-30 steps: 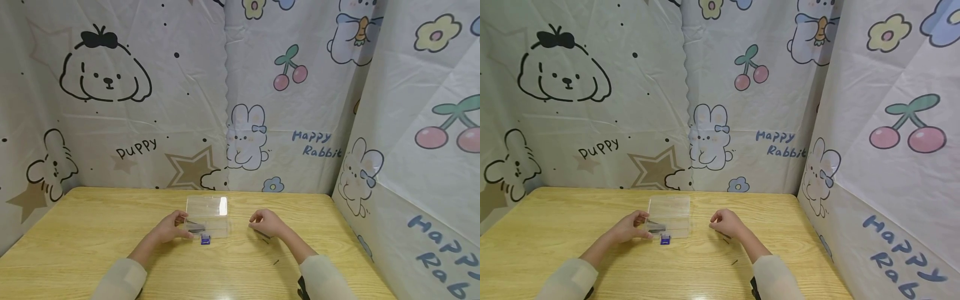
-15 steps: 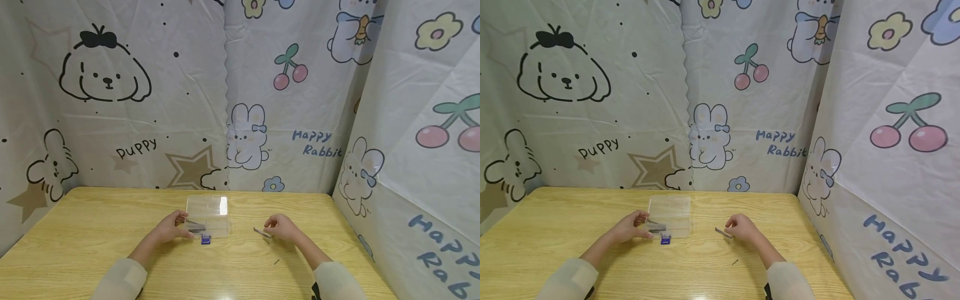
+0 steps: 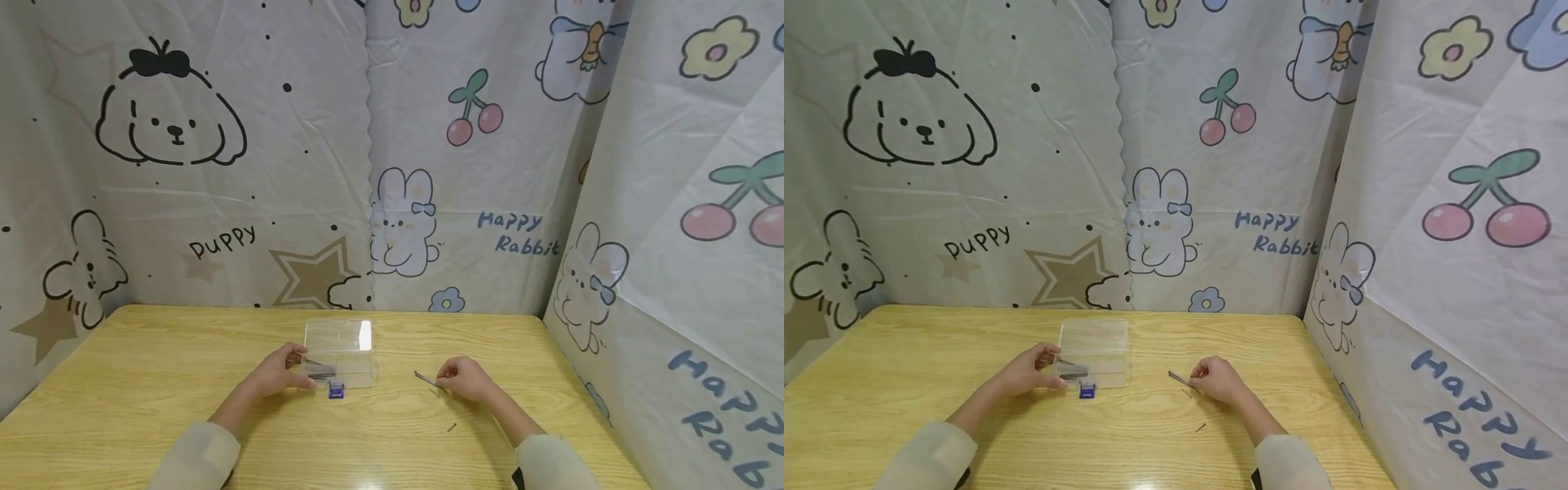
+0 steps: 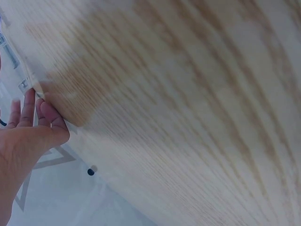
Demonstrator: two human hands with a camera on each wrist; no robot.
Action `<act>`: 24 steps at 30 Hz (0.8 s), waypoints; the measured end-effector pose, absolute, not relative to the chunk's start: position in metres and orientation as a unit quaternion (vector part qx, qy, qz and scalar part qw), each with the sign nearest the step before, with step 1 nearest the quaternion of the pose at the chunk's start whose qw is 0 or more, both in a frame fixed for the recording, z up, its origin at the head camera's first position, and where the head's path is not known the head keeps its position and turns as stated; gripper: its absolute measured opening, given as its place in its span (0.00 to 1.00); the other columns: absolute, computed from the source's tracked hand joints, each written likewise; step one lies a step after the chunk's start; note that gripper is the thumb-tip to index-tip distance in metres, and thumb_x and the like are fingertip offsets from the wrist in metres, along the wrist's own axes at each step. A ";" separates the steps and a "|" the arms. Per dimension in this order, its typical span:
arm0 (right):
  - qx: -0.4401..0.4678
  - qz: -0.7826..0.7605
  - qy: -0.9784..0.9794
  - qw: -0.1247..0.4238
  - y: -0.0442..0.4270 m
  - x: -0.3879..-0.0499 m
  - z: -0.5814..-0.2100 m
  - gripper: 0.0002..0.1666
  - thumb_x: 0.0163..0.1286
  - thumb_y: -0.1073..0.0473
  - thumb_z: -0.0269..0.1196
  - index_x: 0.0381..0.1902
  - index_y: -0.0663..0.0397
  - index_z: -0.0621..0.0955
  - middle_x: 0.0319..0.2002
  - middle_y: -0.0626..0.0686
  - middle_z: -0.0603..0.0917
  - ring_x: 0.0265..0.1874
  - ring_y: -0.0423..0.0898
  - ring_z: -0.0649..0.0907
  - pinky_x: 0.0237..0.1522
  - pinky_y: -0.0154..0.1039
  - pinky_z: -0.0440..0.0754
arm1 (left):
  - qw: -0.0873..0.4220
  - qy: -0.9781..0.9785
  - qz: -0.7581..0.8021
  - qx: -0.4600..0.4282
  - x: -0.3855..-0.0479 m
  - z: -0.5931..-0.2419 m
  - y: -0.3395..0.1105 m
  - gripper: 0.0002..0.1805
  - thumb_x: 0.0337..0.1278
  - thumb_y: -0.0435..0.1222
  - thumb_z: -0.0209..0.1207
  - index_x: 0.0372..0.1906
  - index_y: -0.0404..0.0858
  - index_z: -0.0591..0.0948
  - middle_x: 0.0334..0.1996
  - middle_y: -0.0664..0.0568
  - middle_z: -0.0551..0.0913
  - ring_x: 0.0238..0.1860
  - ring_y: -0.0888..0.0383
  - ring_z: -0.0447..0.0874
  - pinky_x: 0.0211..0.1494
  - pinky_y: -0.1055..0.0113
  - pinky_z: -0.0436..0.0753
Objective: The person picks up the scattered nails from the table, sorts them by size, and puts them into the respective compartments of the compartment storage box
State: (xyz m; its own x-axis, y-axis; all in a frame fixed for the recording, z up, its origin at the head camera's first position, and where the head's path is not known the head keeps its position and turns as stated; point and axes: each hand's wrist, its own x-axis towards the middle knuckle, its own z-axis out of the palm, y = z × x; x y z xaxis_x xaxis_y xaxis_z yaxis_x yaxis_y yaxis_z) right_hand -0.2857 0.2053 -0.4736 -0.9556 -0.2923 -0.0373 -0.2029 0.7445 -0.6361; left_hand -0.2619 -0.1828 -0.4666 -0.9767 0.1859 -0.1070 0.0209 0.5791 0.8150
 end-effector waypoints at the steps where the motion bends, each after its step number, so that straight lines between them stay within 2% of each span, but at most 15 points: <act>1: -0.132 -0.332 0.932 0.065 0.205 -0.286 -0.474 0.04 0.59 0.60 0.65 0.30 0.56 0.83 0.24 0.47 0.77 0.24 0.40 0.71 0.26 0.31 0.69 | 0.090 0.884 0.455 0.058 -0.262 -0.466 -0.183 0.41 0.39 0.41 0.73 0.60 0.31 0.67 0.56 0.37 0.72 0.59 0.39 0.68 0.64 0.44 0.67; 16: -0.152 -0.302 0.940 0.037 0.200 -0.286 -0.474 0.03 0.58 0.62 0.65 0.26 0.55 0.82 0.24 0.46 0.79 0.24 0.40 0.72 0.27 0.32 0.71 | 0.088 0.886 0.453 0.053 -0.262 -0.465 -0.182 0.40 0.39 0.41 0.73 0.59 0.32 0.67 0.56 0.38 0.72 0.59 0.40 0.69 0.64 0.44 0.68; 24: -0.147 -0.303 0.941 0.035 0.198 -0.286 -0.477 0.05 0.61 0.63 0.63 0.26 0.56 0.82 0.23 0.47 0.79 0.24 0.39 0.73 0.27 0.31 0.71 | 0.090 0.886 0.452 0.056 -0.262 -0.466 -0.182 0.40 0.40 0.42 0.72 0.59 0.31 0.67 0.56 0.36 0.72 0.59 0.38 0.68 0.64 0.44 0.67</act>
